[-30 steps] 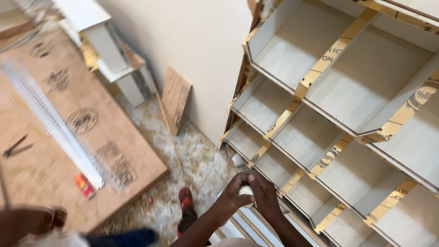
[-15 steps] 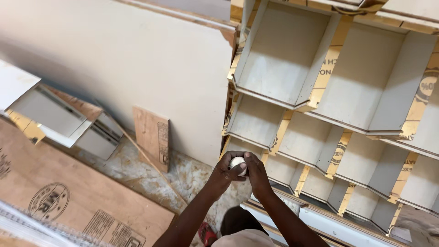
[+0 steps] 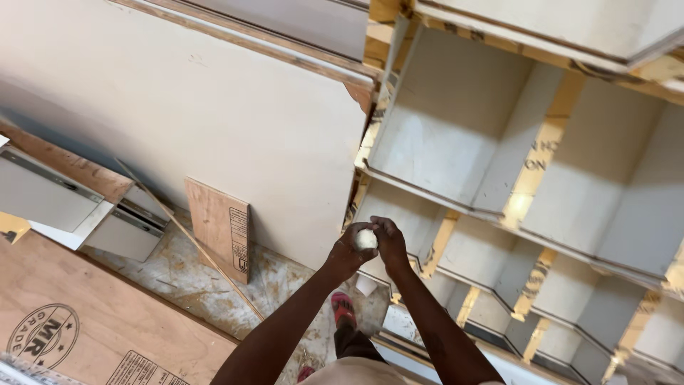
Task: The person applies a white putty-like substance to the seams of wooden cabinetry using their hands. They smooth the material along vertical and horizontal joints, then move to a different section to continue the same process.
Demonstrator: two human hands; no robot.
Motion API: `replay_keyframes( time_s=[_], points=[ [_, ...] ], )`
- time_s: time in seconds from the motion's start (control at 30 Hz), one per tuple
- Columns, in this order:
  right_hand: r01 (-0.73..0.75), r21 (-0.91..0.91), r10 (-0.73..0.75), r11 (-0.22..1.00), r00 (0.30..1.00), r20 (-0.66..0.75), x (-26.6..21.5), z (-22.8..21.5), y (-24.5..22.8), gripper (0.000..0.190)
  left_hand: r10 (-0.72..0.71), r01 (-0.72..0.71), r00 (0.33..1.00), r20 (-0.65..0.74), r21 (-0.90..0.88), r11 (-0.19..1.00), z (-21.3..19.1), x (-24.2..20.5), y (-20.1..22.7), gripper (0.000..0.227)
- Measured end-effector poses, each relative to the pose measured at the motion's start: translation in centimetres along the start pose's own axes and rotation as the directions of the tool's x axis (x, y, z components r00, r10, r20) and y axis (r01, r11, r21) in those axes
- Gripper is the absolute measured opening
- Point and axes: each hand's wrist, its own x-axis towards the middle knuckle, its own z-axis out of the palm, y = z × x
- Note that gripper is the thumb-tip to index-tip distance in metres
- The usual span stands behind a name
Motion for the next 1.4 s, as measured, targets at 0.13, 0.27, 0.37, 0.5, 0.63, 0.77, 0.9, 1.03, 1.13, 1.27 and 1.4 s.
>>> replay_keyframes(
  time_s=[0.13, 0.27, 0.37, 0.5, 0.63, 0.77, 0.9, 1.03, 1.13, 1.27, 1.4],
  points=[
    [-0.023, -0.063, 0.025, 0.998, 0.999, 0.027, 8.4, 0.3, 2.2, 0.037, -0.041, 0.057, 0.996, -0.081, 0.207, 0.977, -1.2, 5.6, -2.2, 0.065],
    [0.111, -0.522, -0.089, 0.846, 0.994, 0.066, 15.0, 0.5, 3.2, 0.043, -0.135, 0.142, 0.983, -0.128, 0.05, 0.989, -1.0, 9.7, -3.1, 0.068],
    [0.134, -0.822, 0.042, 0.553, 0.981, 0.188, 19.0, 1.5, 3.9, 0.048, -0.284, 0.302, 0.952, -0.113, 0.188, 0.935, -1.4, 10.7, -3.6, 0.072],
    [0.225, -0.821, -0.078, 0.526, 0.973, 0.217, 21.4, 1.7, 6.4, 0.05, -0.257, 0.266, 0.96, -0.107, 0.071, 0.962, -1.4, 11.5, -4.1, 0.068],
    [0.322, -0.832, -0.251, 0.451, 0.941, 0.228, 22.3, 1.9, 7.8, 0.046, -0.281, 0.296, 0.951, -0.125, 0.121, 0.947, -1.9, 11.4, -4.4, 0.066],
    [0.224, -0.814, -0.211, 0.537, 0.969, 0.127, 22.2, 1.6, 8.0, 0.042, -0.328, 0.34, 0.936, -0.13, 0.092, 0.936, -3.0, 10.2, -3.7, 0.067],
    [0.139, -0.725, -0.192, 0.674, 0.981, 0.01, 22.3, 2.1, 7.0, 0.038, -0.276, 0.293, 0.951, -0.139, 0.126, 0.948, -3.9, 8.6, -3.1, 0.067],
    [0.039, -0.552, -0.115, 0.833, 0.988, -0.104, 20.4, 2.8, 6.7, 0.035, -0.299, 0.318, 0.945, -0.13, 0.172, 0.932, -5.0, 7.1, -2.4, 0.068],
    [-0.029, -0.349, -0.037, 0.937, 0.983, -0.18, 19.3, 3.7, 6.6, 0.033, -0.292, 0.304, 0.951, -0.102, 0.135, 0.943, -5.1, 6.7, -1.7, 0.067],
    [-0.025, 0.024, 0.031, 0.999, 0.957, -0.288, 17.5, 4.9, 6.2, 0.031, -0.228, 0.237, 0.969, -0.09, 0.096, 0.967, -4.8, 6.5, -1.0, 0.065],
    [0.024, -0.163, -0.068, 0.986, 0.96, -0.271, 15.3, 4.9, 5.4, 0.027, -0.311, 0.319, 0.947, -0.084, 0.102, 0.942, -4.4, 6.5, -0.4, 0.066]
  ],
)
